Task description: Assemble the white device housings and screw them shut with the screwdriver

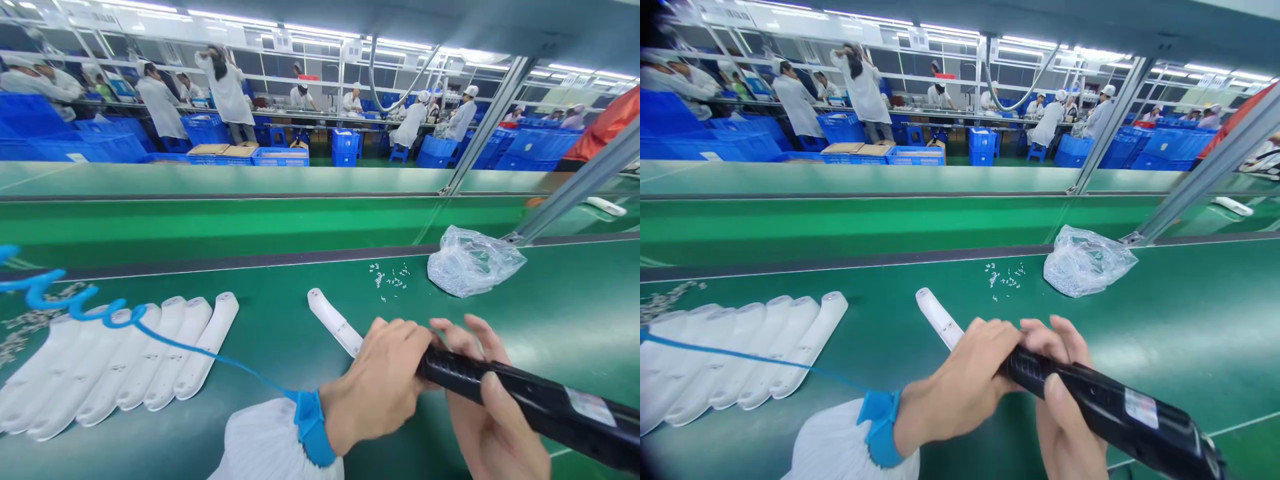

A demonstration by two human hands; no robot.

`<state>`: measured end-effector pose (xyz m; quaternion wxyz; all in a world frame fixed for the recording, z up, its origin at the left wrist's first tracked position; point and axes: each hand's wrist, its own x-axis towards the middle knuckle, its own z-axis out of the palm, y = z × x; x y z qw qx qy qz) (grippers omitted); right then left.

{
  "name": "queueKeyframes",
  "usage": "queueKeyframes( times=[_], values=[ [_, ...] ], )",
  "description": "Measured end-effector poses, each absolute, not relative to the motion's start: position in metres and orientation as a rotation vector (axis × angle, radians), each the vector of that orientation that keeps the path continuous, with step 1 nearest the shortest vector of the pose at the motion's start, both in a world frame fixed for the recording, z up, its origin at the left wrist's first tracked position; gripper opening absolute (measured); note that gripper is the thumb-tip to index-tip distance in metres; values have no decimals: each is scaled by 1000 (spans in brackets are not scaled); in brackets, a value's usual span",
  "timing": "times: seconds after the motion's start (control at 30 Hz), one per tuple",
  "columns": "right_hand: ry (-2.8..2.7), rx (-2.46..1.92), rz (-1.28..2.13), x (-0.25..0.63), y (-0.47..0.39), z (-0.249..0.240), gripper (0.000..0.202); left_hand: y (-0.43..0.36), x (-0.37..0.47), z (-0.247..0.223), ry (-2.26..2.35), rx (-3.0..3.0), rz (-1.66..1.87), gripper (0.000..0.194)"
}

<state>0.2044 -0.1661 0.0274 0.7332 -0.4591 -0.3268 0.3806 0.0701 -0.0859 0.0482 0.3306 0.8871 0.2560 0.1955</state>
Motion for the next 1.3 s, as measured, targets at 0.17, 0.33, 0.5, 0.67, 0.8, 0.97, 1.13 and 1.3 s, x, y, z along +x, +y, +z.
queueKeyframes(
  times=[0.17,0.33,0.5,0.67,0.8,0.97,1.13,1.3],
  values=[
    [-697,-830,765,211,-141,53,12,-69,46,27,1048,2190,859,36],
    [-830,-856,433,233,-107,56,22,-24,2,-1,1652,1829,1001,35],
    [-768,-799,460,239,-70,43,21,-18,-13,-5,1122,1731,773,24],
    [-730,-786,464,244,-57,39,20,-31,-4,-2,976,1676,702,29],
    [-687,-790,491,239,-65,53,17,-37,4,-4,1062,1891,872,33],
    [-575,-773,644,218,-91,82,16,-53,18,0,1067,2156,1036,24],
    [-478,-772,734,204,-103,91,15,-64,25,8,962,1973,1023,12],
    [-424,-774,732,204,-105,92,15,-59,22,11,963,1975,963,18]
  ],
)
